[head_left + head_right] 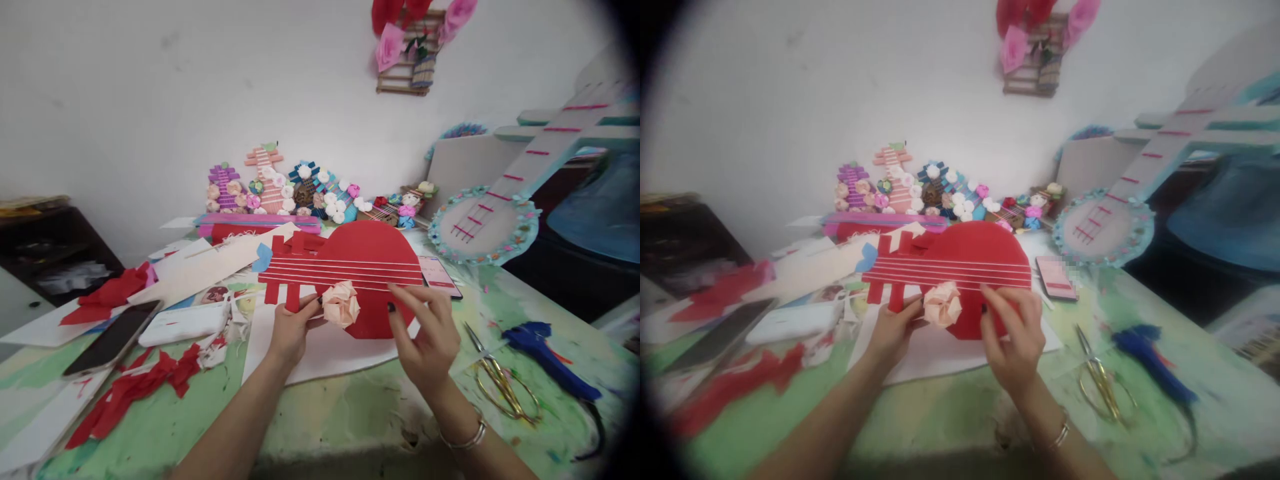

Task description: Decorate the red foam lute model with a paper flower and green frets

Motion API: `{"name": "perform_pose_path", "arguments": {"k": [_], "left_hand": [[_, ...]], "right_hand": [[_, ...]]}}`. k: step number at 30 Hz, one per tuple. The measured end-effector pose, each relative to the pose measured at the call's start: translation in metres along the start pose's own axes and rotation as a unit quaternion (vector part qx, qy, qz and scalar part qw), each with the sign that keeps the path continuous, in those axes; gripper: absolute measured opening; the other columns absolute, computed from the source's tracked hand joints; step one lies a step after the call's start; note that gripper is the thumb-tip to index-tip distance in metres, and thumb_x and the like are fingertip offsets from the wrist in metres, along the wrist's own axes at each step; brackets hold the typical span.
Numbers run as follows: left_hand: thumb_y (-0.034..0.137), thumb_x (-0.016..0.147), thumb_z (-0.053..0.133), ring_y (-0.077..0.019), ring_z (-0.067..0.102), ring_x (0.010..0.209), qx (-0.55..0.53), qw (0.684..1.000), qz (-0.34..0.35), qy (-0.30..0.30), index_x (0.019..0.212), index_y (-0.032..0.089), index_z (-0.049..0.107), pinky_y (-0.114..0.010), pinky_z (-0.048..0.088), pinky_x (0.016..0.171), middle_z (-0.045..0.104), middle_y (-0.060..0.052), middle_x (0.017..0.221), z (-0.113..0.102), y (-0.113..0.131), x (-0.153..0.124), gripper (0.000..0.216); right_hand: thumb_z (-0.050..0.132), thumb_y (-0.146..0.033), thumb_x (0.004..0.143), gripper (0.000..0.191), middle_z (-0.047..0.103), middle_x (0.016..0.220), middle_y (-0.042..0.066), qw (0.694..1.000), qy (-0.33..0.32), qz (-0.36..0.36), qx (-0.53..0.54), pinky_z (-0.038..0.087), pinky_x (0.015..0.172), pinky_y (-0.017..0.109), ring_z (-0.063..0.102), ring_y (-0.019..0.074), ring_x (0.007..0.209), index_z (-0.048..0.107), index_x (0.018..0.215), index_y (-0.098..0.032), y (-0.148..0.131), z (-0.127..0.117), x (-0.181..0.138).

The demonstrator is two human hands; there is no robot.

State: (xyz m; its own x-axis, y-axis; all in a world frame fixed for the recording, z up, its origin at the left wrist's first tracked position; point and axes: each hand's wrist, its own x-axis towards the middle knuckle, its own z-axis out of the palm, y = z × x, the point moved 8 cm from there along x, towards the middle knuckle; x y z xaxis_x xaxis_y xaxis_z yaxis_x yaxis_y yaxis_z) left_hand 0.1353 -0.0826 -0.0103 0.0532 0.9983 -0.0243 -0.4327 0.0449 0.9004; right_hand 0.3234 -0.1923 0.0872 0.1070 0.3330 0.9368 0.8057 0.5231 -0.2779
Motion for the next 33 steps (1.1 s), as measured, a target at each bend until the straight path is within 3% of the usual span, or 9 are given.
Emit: {"name": "perform_pose_path", "arguments": {"k": [4,6,10,13,15,19,22,28,33], "left_hand": [[0.024,0.061,0.075,-0.0191,0.066,0.073,-0.014,1.0,0.007,-0.007,0.082,0.013,0.073,-0.028,0.053,0.061,0.072,-0.009,0.083,-0.004,0.003,0.006,0.025],[0.024,0.061,0.075,-0.0194,0.066,0.074,-0.017,1.0,0.002,-0.015,0.083,0.012,0.072,-0.028,0.053,0.062,0.072,-0.009,0.083,-0.006,0.004,0.009,0.025],[0.021,0.061,0.075,-0.0172,0.065,0.07,-0.047,0.999,-0.027,0.002,0.081,0.01,0.071,-0.026,0.052,0.06,0.072,-0.008,0.079,-0.016,0.0,0.016,0.023],[0.019,0.063,0.073,-0.0144,0.065,0.067,-0.103,0.994,-0.011,0.043,0.075,0.011,0.069,-0.024,0.052,0.061,0.071,-0.005,0.075,-0.028,0.003,0.023,0.014],[0.023,0.069,0.068,-0.0126,0.065,0.07,-0.125,0.991,0.006,0.056,0.076,0.014,0.068,-0.022,0.051,0.065,0.071,-0.003,0.078,-0.033,0.006,0.027,0.011],[0.045,0.078,0.056,-0.0169,0.065,0.085,-0.145,0.989,0.009,-0.028,0.092,0.014,0.066,-0.028,0.052,0.076,0.069,-0.008,0.095,-0.017,0.009,0.027,0.035],[0.042,0.073,0.064,-0.0211,0.064,0.09,-0.071,0.991,0.018,-0.114,0.107,0.018,0.058,-0.037,0.052,0.078,0.064,-0.009,0.107,0.004,0.005,0.02,0.042],[0.039,0.072,0.065,-0.0158,0.066,0.069,0.086,0.99,0.105,-0.036,0.104,0.018,0.051,-0.033,0.055,0.064,0.067,-0.007,0.097,-0.004,0.01,0.019,0.041],[0.04,0.074,0.063,-0.0142,0.066,0.064,0.097,0.985,0.138,-0.028,0.104,0.018,0.051,-0.029,0.055,0.06,0.069,-0.004,0.089,-0.009,0.022,0.018,0.039]], "right_hand": [[0.062,-0.031,0.074,0.052,0.049,0.123,0.012,0.985,-0.009,0.158,-0.066,0.029,0.099,0.052,0.04,0.03,0.118,0.05,0.124,-0.021,0.064,0.004,0.021],[0.061,-0.039,0.073,0.061,0.048,0.127,0.012,0.958,-0.047,0.283,0.019,0.035,0.095,0.05,0.045,0.0295,0.115,0.043,0.128,-0.022,0.104,0.016,0.018],[0.061,-0.04,0.073,0.041,0.066,0.101,0.008,0.814,-0.131,0.469,0.316,0.05,0.074,0.034,0.062,0.0221,0.086,0.057,0.109,-0.02,0.138,0.051,-0.013],[0.071,-0.028,0.062,0.033,0.069,0.082,0.005,0.716,-0.146,0.554,0.399,0.051,0.059,0.027,0.064,0.0175,0.067,0.062,0.092,-0.017,0.135,0.064,-0.039],[0.073,-0.022,0.058,0.033,0.069,0.075,0.003,0.683,-0.126,0.587,0.416,0.049,0.051,0.024,0.062,0.0148,0.058,0.062,0.089,-0.016,0.129,0.07,-0.052],[0.07,-0.023,0.059,0.033,0.069,0.078,0.003,0.681,-0.066,0.584,0.438,0.052,0.054,0.028,0.063,0.0161,0.061,0.057,0.088,-0.017,0.12,0.085,-0.065],[0.071,-0.024,0.056,0.039,0.069,0.087,0.003,0.69,-0.042,0.566,0.449,0.053,0.061,0.031,0.065,0.0181,0.07,0.053,0.091,-0.019,0.115,0.094,-0.07],[0.074,-0.03,0.057,0.042,0.068,0.085,0.007,0.718,-0.1,0.53,0.44,0.054,0.063,0.037,0.065,0.0224,0.071,0.051,0.091,-0.018,0.103,0.103,-0.07],[0.067,-0.039,0.065,0.041,0.065,0.096,0.01,0.789,-0.077,0.497,0.354,0.052,0.072,0.042,0.063,0.0243,0.083,0.049,0.095,-0.019,0.112,0.09,-0.06]]}}
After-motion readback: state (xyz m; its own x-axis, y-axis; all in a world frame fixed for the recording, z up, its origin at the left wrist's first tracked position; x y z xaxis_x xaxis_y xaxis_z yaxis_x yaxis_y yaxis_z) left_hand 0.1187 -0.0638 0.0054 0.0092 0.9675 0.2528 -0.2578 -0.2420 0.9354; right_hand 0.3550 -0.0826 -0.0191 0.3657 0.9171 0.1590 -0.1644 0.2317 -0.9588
